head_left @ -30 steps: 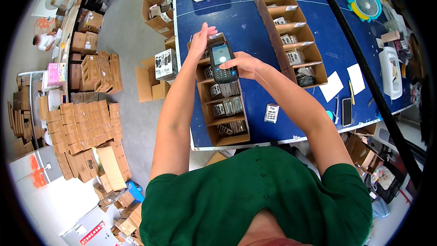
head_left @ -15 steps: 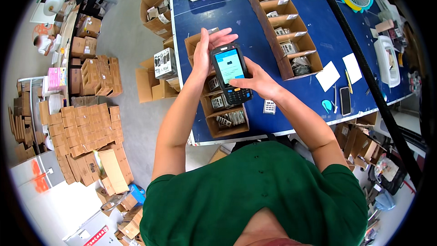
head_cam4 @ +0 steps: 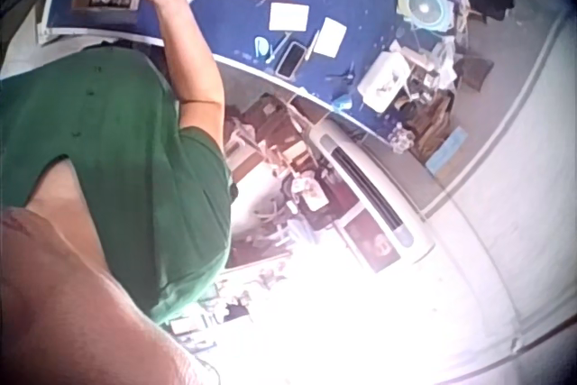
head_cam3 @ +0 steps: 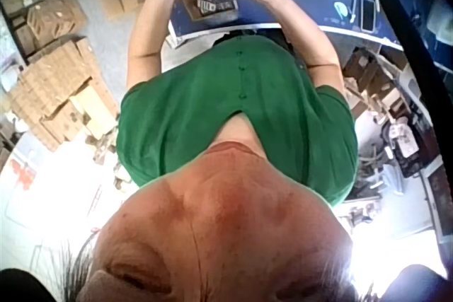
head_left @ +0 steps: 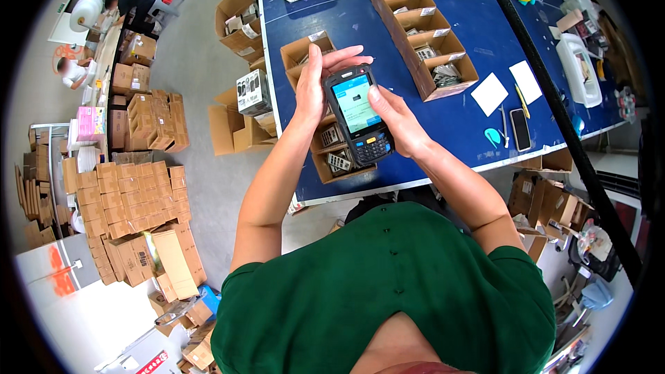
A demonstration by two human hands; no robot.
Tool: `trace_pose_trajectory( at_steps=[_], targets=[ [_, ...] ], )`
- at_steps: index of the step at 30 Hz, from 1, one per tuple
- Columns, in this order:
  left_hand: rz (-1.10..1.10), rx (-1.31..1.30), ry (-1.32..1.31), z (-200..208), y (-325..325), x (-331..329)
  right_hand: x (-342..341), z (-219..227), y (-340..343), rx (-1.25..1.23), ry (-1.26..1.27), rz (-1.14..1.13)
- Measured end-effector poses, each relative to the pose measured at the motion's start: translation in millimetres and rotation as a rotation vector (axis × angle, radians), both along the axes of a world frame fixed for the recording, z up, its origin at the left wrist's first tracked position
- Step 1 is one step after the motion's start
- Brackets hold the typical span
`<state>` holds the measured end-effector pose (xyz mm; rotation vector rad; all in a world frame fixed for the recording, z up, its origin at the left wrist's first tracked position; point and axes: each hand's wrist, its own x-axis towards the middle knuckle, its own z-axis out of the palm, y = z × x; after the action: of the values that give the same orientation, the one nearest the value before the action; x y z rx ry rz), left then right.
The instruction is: The person scans small packaged items with a handheld barcode scanner and places them into cardboard dividers on a blue table. They repeatedly pick up items, scan them, and organize them into specific compartments.
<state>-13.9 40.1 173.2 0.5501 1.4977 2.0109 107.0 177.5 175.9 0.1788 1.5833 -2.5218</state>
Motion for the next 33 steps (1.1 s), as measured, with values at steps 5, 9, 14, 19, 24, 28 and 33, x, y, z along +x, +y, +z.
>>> trace_pose_trajectory(
  at_steps=[5,9,14,19,24,28,33],
  targets=[
    [-0.03,0.021,0.011,19.7,2.3,27.4,31.1,14.2,-0.2,-0.051,-0.008,-0.033],
    [-0.047,0.017,0.034,32.5,11.0,46.5,54.1,26.6,6.0,-0.027,0.025,-0.048],
    [-0.081,0.027,0.047,39.3,33.5,60.7,72.5,32.3,28.0,-0.068,0.037,-0.035],
    [-0.073,0.028,0.02,42.2,73.6,71.4,77.6,23.1,68.4,-0.068,0.061,-0.014],
    [0.113,0.002,-0.037,15.2,134.1,70.9,73.5,-1.1,131.5,-0.118,-0.03,-0.027],
    [0.349,-0.587,0.147,-110.4,137.9,99.5,82.6,-45.6,193.3,0.194,-0.069,-0.027],
    [0.334,-1.479,0.26,-256.8,145.2,168.3,104.3,-170.5,242.8,0.762,-0.178,-0.112]
  ],
)
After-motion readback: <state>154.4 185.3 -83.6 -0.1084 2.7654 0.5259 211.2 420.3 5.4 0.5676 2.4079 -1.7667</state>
